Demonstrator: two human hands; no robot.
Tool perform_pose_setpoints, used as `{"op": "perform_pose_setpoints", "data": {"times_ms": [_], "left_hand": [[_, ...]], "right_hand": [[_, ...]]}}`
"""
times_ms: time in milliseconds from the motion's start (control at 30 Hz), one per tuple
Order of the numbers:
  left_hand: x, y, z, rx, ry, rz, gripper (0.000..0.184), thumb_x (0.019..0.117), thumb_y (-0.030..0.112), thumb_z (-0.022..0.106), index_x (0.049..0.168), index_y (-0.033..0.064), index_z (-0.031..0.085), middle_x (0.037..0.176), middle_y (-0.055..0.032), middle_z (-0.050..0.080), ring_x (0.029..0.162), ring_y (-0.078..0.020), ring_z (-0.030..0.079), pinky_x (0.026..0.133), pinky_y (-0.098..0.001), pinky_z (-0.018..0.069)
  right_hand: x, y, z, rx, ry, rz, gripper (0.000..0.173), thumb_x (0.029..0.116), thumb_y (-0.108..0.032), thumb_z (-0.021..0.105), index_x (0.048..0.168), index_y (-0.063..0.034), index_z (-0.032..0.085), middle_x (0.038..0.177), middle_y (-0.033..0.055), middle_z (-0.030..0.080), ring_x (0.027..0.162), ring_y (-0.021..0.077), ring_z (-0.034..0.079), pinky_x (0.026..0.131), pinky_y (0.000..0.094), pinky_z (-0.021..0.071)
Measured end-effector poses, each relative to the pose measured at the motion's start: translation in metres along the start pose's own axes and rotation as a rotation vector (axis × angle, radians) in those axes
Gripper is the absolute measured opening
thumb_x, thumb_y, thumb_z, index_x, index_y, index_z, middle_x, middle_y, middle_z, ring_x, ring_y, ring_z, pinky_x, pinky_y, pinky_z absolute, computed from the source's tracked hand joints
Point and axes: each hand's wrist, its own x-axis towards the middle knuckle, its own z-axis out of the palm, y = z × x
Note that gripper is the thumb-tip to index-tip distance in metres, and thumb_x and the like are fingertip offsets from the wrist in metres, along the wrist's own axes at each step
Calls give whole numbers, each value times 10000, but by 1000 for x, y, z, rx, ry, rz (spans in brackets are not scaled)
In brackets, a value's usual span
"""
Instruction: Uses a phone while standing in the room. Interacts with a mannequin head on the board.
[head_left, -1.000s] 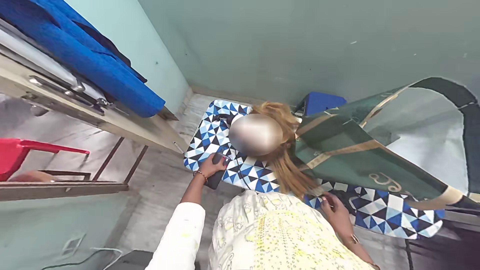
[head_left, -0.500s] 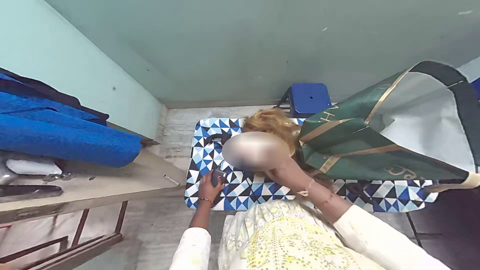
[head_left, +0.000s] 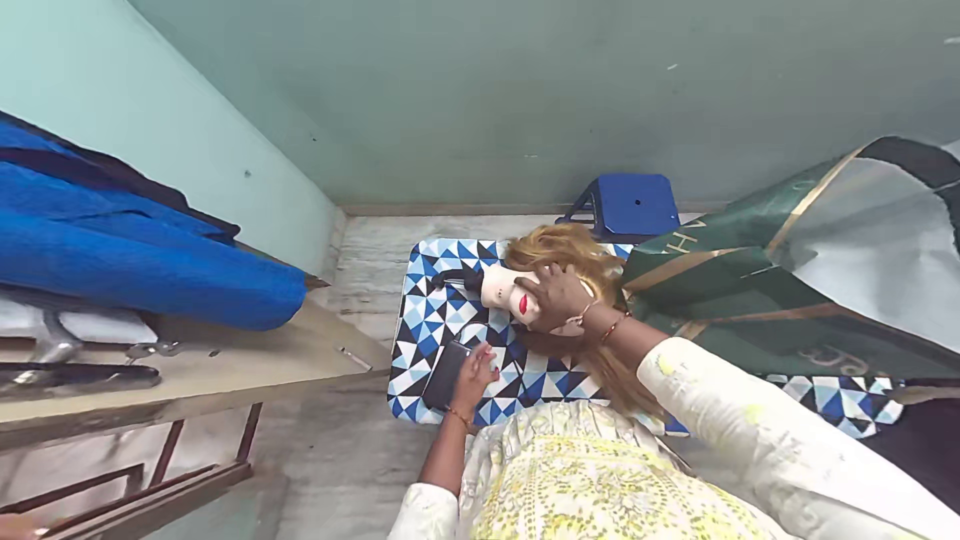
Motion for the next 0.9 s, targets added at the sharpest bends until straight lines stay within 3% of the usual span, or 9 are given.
{"op": "perform_pose_setpoints", "data": {"times_ms": [133, 233, 367, 433, 500, 633, 767, 833, 900], "left_hand": [[49, 33, 14, -333, 110, -166, 553, 1132, 328, 310, 1550, -34, 286, 1534, -247, 431, 1353, -294, 515, 1107, -387, 433], [72, 47, 33, -364, 153, -274, 598, 1113, 410, 361, 1528, -19, 327, 1466, -253, 474, 1260, -320, 545, 1032, -445, 469], [83, 42, 54, -374, 317, -248, 582, 1071, 305, 530, 1518, -17, 343, 1394, -256, 537, 1210, -321, 582, 989, -486, 504], [86, 37, 58, -346, 383, -228, 661, 1032, 264, 611, 1538, -20, 294, 1393, -280, 527, 1218, -349, 576, 992, -506, 504], [88, 36, 60, -310, 408, -229, 711, 1015, 267, 641, 1552, -10, 265, 1410, -286, 514, 1232, -359, 570, 995, -516, 503], [86, 25, 58, -271, 430, -103, 673, 1033, 211, 611, 1544, -20, 239, 1355, -296, 525, 1140, -330, 612, 951, -468, 535], [61, 34, 52, -335, 440, 48, 499, 1097, 213, 429, 1523, 1, 280, 1285, -213, 558, 1069, -212, 620, 910, -392, 549], [52, 41, 39, -455, 349, 175, 475, 1119, 358, 214, 1480, 75, 338, 1233, -84, 589, 1071, -117, 621, 913, -341, 550], [49, 53, 20, -579, 223, 322, 611, 1078, 547, 127, 1438, 128, 387, 1253, -19, 627, 1141, -101, 628, 955, -361, 558]], "right_hand": [[-40, -26, 52, 61, 164, -18, 872, 842, -474, 740, 1601, -281, 356, 1627, 353, 207, 1445, 646, 205, 1069, 821, 194], [-63, -33, 84, 91, 328, -97, 760, 856, -365, 757, 1547, -246, 462, 1630, 268, 304, 1475, 551, 274, 1091, 743, 272], [-85, -24, 86, 275, 431, -211, 594, 902, -311, 711, 1460, -175, 560, 1578, 202, 428, 1442, 436, 406, 1066, 640, 392], [-98, -22, 97, 408, 651, -87, 562, 888, -357, 689, 1397, -135, 607, 1514, 218, 496, 1375, 452, 479, 1017, 674, 417], [-106, -15, 108, 548, 778, 155, 641, 872, -423, 693, 1389, -58, 596, 1504, 268, 480, 1382, 483, 457, 1063, 679, 396], [-125, 5, 115, 831, 735, 363, 750, 909, -432, 648, 1477, 26, 474, 1533, 270, 439, 1416, 404, 442, 1150, 517, 394], [-153, 8, 131, 865, 802, 331, 647, 947, -340, 625, 1448, 48, 492, 1477, 268, 496, 1339, 363, 529, 1101, 468, 457], [-166, 9, 139, 855, 888, 352, 596, 957, -296, 608, 1421, 65, 508, 1435, 286, 526, 1289, 359, 572, 1066, 456, 489], [-178, 12, 149, 852, 971, 386, 568, 976, -293, 578, 1402, 78, 517, 1410, 290, 546, 1266, 343, 588, 1034, 446, 506]]}}
